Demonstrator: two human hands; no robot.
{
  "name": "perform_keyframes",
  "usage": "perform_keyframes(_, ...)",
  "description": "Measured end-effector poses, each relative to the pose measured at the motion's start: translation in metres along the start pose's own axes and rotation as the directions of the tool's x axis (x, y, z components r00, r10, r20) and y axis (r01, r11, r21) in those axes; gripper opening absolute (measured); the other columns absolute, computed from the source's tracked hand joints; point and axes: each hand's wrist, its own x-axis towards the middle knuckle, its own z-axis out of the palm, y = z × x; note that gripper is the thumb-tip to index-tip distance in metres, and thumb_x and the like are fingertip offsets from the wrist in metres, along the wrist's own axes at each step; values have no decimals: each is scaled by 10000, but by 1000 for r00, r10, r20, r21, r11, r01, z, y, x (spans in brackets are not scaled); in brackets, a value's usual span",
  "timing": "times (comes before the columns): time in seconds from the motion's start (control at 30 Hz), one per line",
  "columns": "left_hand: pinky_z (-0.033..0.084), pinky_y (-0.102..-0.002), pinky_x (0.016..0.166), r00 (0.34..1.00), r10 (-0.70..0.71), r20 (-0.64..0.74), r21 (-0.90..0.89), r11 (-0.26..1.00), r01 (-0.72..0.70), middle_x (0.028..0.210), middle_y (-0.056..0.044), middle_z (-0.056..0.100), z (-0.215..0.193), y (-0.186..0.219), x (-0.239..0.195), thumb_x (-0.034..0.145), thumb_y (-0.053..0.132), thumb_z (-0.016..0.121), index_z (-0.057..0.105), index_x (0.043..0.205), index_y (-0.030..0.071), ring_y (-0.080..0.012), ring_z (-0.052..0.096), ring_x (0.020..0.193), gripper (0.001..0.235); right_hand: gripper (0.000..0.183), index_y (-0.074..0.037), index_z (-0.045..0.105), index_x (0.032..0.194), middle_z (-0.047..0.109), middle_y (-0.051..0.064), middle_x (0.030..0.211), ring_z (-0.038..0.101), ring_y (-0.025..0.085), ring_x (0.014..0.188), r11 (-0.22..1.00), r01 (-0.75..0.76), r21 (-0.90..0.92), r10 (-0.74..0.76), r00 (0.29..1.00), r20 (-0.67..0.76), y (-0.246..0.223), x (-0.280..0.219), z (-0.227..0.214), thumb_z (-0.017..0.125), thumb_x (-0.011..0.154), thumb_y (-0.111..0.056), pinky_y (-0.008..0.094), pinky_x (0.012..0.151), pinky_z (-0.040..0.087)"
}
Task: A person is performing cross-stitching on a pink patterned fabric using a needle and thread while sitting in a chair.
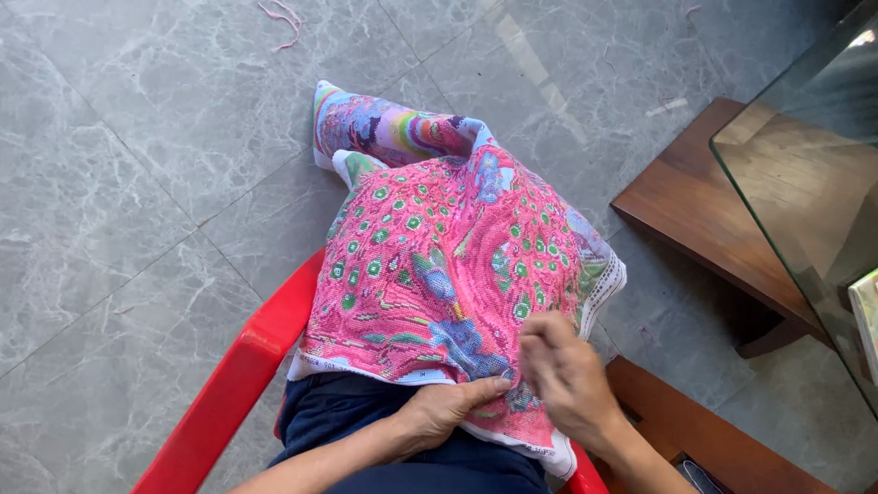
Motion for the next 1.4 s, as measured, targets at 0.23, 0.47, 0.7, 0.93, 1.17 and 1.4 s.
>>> perform_keyframes(0.23,442,-285,1208,999,-35,-34,67,997,37,1411,-116,689,4,10,-9,836,178,773,726,1257,-2,-174,623,1333,460,91,-76,479,1102,323,-17,632,286,89,481,832,488,264,-297,793,-532,-19,-21,-21,435,1107,-154,252,482,323)
perform_keyframes(0.47,350,-250,1254,985,-41,-167,141,988,65,1508,-50,621,22,29,-33,827,324,753,656,1386,41,-91,548,1407,634,118,-79,669,1031,639,57,919,629,173,839,986,94,-136,-135,934,-331,29,-34,2,581,963,-38,295,775,556)
perform_keyframes(0.7,380,-276,1242,989,6,-151,27,1000,-2,1506,-127,616,12,15,-16,841,216,762,657,1363,-12,-143,559,1395,579,216,-62,738,1162,603,41,844,589,137,693,862,221,-457,-395,857,-331,57,-46,29,667,958,-74,262,646,515)
perform_keyframes(0.93,408,-273,1224,983,10,-183,-11,1000,-12,1463,-149,650,18,18,-19,843,178,762,670,1336,-41,-159,600,1346,548,245,-31,718,1187,547,30,780,511,163,670,787,273,-553,-478,836,-269,52,-43,25,669,948,-16,297,618,473)
perform_keyframes(1.17,410,-263,1220,986,9,-164,47,999,-1,1424,-96,667,24,25,-26,867,205,741,685,1318,-24,-120,601,1297,509,243,-31,715,1173,540,38,785,501,193,653,764,301,-570,-502,833,-233,50,-42,23,647,945,20,328,625,465)
perform_keyframes(1.4,521,-205,1079,973,207,-106,326,931,-162,1172,43,726,6,7,-10,955,158,719,786,1142,94,-11,619,1047,209,189,33,688,1103,478,67,767,456,248,666,607,280,-744,-539,833,-126,36,-37,28,596,940,57,385,635,466)
